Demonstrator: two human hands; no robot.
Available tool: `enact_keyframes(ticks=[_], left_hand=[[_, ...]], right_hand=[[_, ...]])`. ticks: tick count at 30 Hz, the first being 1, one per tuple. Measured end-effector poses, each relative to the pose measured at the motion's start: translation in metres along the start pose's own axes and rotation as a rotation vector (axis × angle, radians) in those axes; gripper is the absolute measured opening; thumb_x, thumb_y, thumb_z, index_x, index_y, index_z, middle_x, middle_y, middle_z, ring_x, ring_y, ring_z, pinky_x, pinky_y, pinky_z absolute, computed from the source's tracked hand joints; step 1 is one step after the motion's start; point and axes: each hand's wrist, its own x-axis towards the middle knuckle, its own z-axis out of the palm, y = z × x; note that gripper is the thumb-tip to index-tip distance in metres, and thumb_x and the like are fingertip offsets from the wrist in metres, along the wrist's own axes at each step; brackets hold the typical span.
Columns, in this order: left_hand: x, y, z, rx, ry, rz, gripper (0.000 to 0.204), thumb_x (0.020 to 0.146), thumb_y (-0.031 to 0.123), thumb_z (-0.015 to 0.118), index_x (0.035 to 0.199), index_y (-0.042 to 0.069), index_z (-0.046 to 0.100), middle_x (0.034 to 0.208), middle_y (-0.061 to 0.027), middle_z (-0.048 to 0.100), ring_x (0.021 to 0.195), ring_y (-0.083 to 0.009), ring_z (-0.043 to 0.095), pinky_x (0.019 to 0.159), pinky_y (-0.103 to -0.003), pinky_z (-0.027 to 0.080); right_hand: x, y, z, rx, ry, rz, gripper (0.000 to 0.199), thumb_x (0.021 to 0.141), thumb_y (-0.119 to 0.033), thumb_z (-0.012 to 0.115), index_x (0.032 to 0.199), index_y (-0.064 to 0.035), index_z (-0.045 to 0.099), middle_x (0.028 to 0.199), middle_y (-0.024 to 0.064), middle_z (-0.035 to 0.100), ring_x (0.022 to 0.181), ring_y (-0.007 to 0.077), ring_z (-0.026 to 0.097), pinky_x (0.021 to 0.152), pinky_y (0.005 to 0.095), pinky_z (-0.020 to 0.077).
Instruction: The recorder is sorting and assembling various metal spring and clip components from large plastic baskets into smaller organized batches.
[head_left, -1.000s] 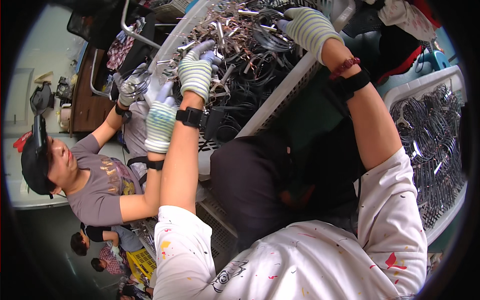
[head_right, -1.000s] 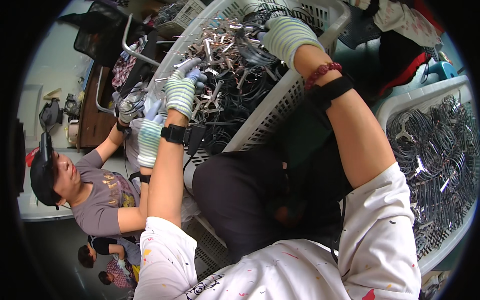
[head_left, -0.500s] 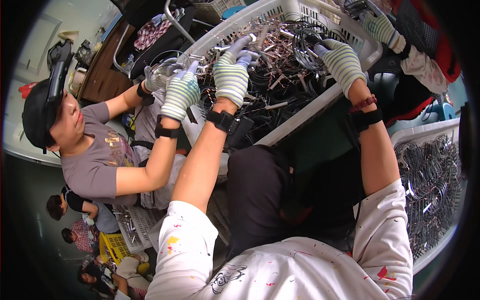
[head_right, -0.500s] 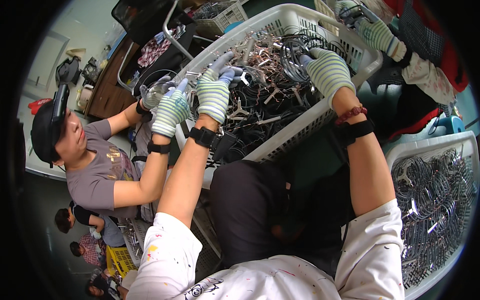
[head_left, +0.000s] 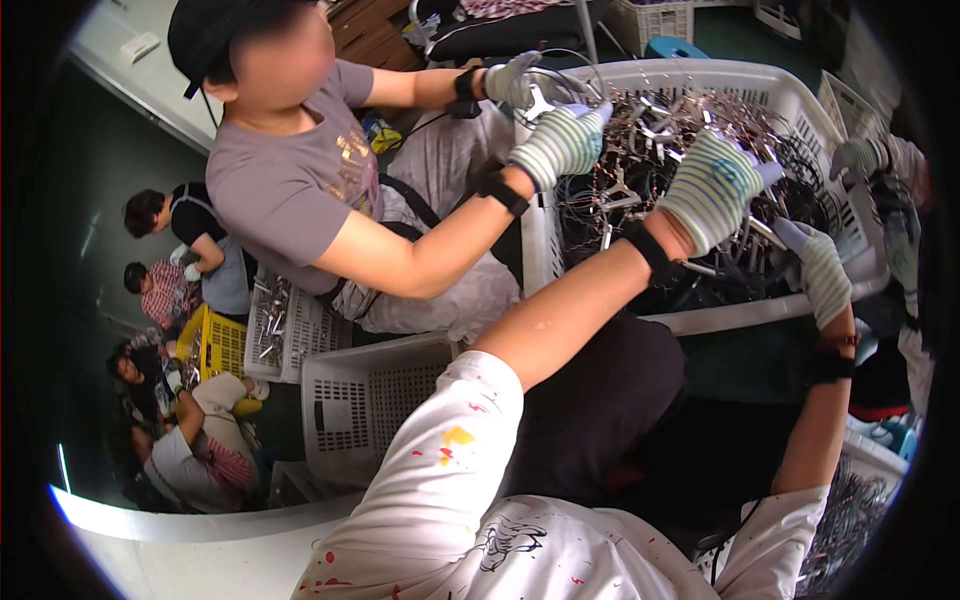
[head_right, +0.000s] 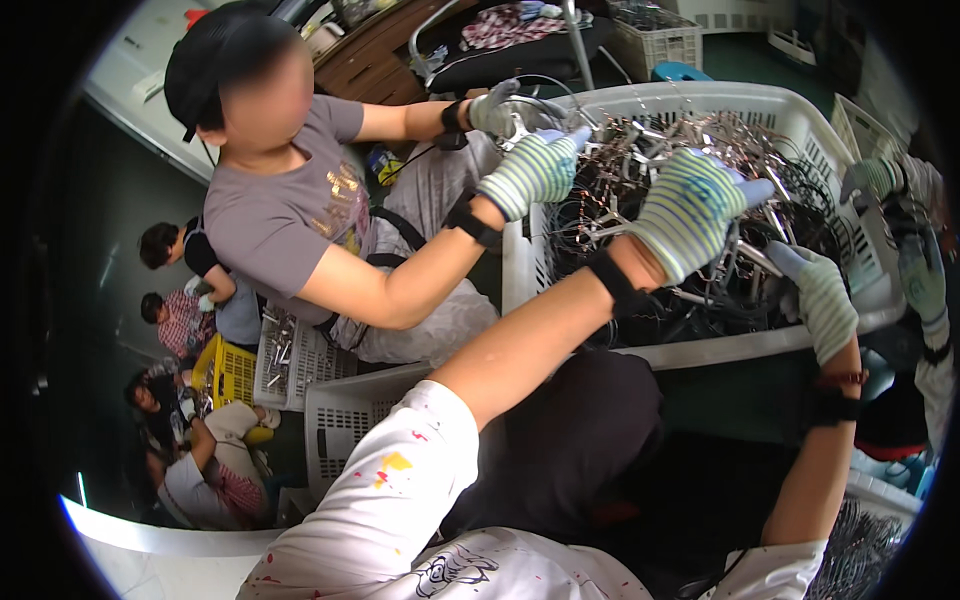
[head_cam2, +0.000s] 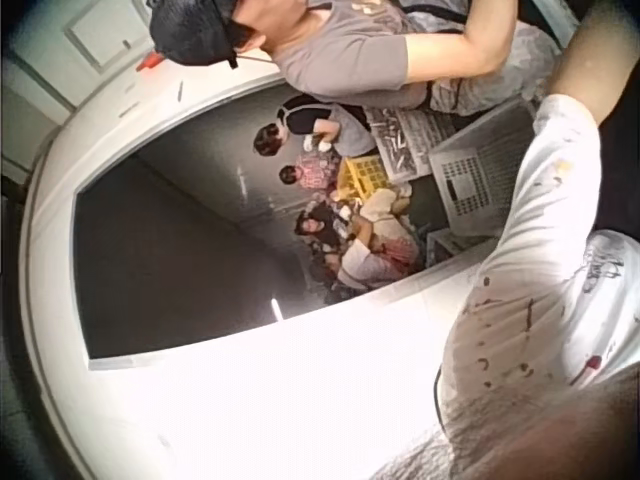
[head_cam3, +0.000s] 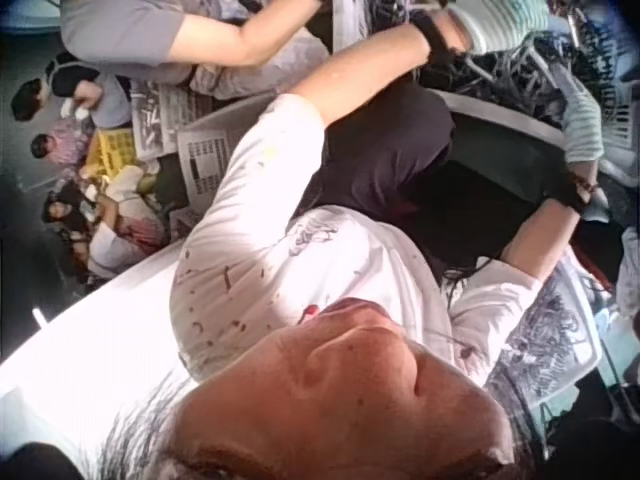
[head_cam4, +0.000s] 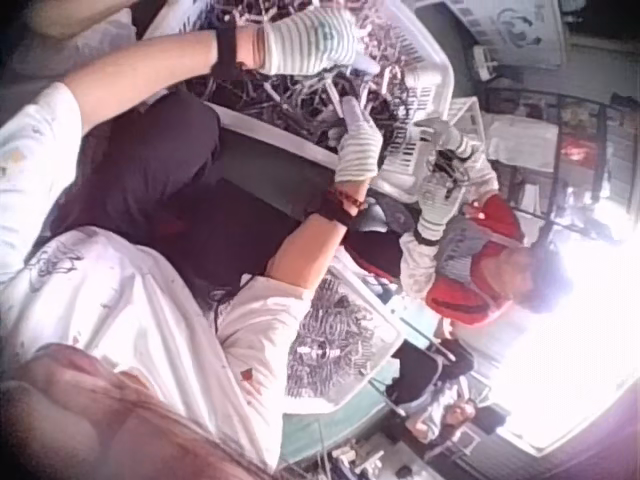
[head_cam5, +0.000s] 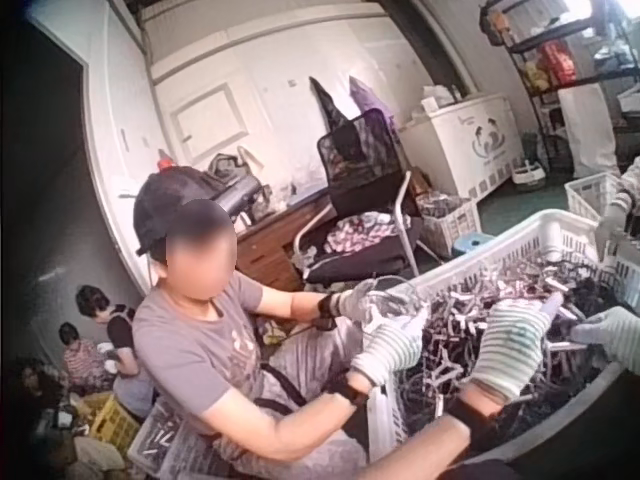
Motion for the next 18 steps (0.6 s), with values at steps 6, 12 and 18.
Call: enact_keyframes(ticks=[6,12,18], left_hand=[[-0.017,0.013,0.016,-0.123,0.117,-0.134,0.031,0.08,0.011,0.063,0.11,0.01,0.065,0.098,-0.0094,0.063,0.102,-0.0301,0.059,0.095,-0.046,0.044],[-0.062,0.015,0.087,-1.158,-0.107,-0.912,0.025,0.099,0.015,0.065,0.12,0.004,0.07,0.105,-0.008,0.074,0.101,-0.0181,0.067,0.092,-0.034,0.054],[-0.049,0.021,0.072,-1.879,-0.023,-0.997,0.043,0.101,0.021,0.066,0.14,0.007,0.053,0.107,0.0032,0.062,0.099,-0.0087,0.057,0.09,-0.024,0.049]], right_hand=[[0.025,0.028,-0.028,0.093,0.471,-0.046,0.035,0.094,-0.044,0.071,0.107,-0.0113,0.074,0.072,-0.0046,0.064,0.046,0.0053,0.046,0.041,0.0221,0.0359],[0.031,0.052,-0.031,0.192,0.561,-0.375,0.029,0.1,-0.03,0.064,0.121,-0.0128,0.071,0.086,-0.0048,0.065,0.057,0.0027,0.05,0.049,0.0183,0.0401],[0.0,0.033,-0.01,0.326,0.5,-0.157,0.028,0.098,-0.038,0.069,0.11,-0.0128,0.07,0.083,-0.0033,0.068,0.057,0.0033,0.052,0.052,0.0192,0.0427]])
